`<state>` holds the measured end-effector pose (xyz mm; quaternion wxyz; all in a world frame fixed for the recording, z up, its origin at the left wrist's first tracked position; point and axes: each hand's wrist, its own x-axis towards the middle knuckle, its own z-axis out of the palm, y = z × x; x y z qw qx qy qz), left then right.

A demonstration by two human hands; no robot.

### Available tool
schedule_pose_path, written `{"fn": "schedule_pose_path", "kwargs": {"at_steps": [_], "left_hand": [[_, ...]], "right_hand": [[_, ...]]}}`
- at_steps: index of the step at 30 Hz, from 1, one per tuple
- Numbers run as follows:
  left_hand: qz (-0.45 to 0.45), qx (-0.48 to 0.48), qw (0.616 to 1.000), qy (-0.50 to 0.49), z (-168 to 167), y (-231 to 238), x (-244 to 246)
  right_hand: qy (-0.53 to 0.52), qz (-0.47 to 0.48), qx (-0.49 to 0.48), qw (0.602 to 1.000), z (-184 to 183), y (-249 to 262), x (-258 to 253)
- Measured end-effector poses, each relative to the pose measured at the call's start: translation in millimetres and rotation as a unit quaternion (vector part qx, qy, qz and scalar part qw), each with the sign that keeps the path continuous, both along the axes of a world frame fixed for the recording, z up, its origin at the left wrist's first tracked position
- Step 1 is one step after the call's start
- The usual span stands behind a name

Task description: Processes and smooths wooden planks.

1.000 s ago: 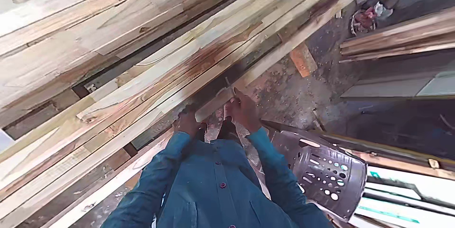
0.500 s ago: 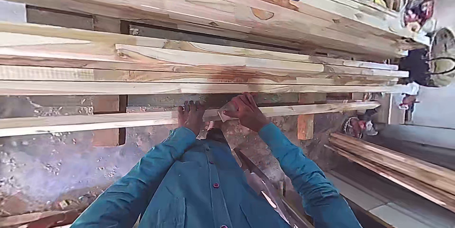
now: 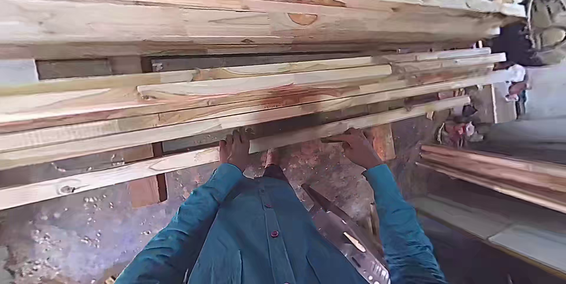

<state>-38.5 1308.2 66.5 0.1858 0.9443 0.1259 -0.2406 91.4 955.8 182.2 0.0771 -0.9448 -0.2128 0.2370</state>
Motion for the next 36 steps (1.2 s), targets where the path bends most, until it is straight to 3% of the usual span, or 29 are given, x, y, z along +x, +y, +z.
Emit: {"fn": "schedule_pose_path", "kwargs": {"at_steps": [2,4,7,11,15,18,22,24,25,27,31,33,36], "left_hand": [[-0.055,0.003,0.998,0.037,3,9,5],[-0.107,-0.033,0.985,0.133,23,24,29],[-0.18,-0.055,0.963,0.193,40,37,49],[-0.228,-0.177,0.933,0.216,16,73,54],[-0.182,-0.196,0.944,0.195,-11,88,36],[-0.109,-0.164,0.968,0.153,-4,119,0],[-0.005,0.001,0.995,0.103,21,160,-83],[0.023,0.081,0.996,0.043,10,169,-118],[0.02,0.1,0.995,0.011,-1,171,-130],[0.01,0.131,0.991,-0.029,-17,169,-139],[0.007,0.101,0.994,0.043,-3,170,-128],[0.006,0.082,0.993,0.085,17,182,-117],[0.036,0.113,0.992,0.033,38,198,-126]], "right_hand": [[0.072,-0.155,0.162,0.972,-15,-5,-34],[0.122,-0.294,0.294,0.901,-35,2,-71],[0.168,-0.458,0.376,0.787,-44,29,-120],[0.212,-0.562,0.434,0.672,-63,56,-159],[0.21,-0.61,0.471,0.601,-62,80,-173],[0.214,-0.598,0.488,0.599,-53,85,-185],[0.208,-0.506,0.578,0.606,-13,89,-201],[0.21,-0.469,0.597,0.616,-7,92,-203],[0.211,-0.45,0.587,0.639,-9,95,-201],[0.232,-0.427,0.545,0.683,-25,105,-197],[0.293,-0.394,0.496,0.716,-60,142,-198],[0.328,-0.372,0.497,0.712,-63,164,-203],[0.379,-0.345,0.513,0.689,-58,185,-219]]}}
